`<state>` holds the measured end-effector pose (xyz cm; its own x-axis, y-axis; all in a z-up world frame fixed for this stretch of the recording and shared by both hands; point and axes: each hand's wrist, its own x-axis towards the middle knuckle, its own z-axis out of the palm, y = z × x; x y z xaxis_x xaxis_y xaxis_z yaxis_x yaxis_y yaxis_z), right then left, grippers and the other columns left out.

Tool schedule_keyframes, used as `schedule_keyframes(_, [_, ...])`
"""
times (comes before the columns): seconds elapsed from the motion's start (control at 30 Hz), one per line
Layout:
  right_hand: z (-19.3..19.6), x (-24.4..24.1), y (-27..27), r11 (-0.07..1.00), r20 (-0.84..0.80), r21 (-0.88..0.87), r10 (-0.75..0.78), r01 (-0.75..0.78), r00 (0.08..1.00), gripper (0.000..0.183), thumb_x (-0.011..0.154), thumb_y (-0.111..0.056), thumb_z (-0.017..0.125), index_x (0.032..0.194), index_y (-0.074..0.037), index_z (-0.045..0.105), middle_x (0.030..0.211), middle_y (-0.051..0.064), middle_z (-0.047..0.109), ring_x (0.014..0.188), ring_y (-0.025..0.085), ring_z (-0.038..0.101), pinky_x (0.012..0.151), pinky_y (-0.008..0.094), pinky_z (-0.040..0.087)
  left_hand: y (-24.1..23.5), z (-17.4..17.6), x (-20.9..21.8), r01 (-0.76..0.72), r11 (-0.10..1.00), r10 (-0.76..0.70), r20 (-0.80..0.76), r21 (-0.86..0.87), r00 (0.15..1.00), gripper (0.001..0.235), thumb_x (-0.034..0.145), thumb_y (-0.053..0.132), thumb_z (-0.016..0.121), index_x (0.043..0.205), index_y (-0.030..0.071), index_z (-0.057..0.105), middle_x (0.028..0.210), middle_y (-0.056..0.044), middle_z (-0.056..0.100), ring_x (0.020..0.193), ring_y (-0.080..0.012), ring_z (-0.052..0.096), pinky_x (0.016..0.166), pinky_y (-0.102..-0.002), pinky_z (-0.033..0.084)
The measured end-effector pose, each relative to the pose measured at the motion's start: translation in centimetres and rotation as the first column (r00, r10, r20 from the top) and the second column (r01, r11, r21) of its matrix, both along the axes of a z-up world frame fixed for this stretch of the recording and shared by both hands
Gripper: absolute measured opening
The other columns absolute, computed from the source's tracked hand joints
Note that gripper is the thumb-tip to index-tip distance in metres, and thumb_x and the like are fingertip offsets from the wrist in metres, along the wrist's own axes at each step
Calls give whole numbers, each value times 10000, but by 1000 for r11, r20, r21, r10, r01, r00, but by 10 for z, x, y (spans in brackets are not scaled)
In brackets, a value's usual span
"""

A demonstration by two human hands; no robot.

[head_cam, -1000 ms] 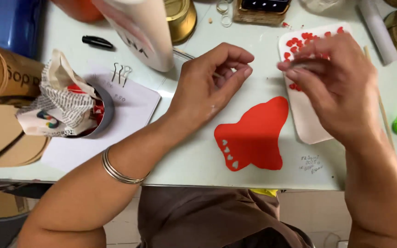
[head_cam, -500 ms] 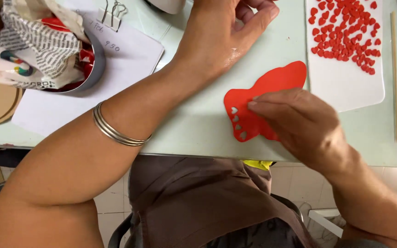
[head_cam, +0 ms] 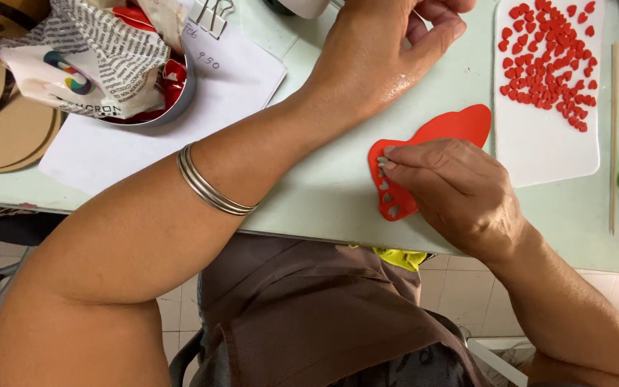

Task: Decorating a red bell-shaped craft item with small heart-shaped cutouts using glue and a roller.

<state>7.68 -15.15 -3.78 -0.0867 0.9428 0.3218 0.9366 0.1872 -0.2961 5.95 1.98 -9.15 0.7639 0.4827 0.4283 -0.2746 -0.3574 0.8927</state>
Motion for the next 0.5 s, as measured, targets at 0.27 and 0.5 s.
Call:
schedule_keyframes(0.27, [-2,1,2,998,133,-11,69,-68,989,110,890,65,561,998,58,581,1045,178,632,849,339,610,766,414,519,0,-2,1,28,1000,-28,56,5,998,96,787,126,579,882,144,586,844,84,657,700,-15,638,578,-177,496])
schedule_keyframes(0.5, [0,-1,6,997,114,5,74,-75,991,123,865,87,595,986,91,573,1015,220,619,826,352,611,735,429,536,-1,5,-3,58,997,-54,60,-53,997,95,771,98,536,857,126,565,834,69,632,697,-31,620,570,-175,494])
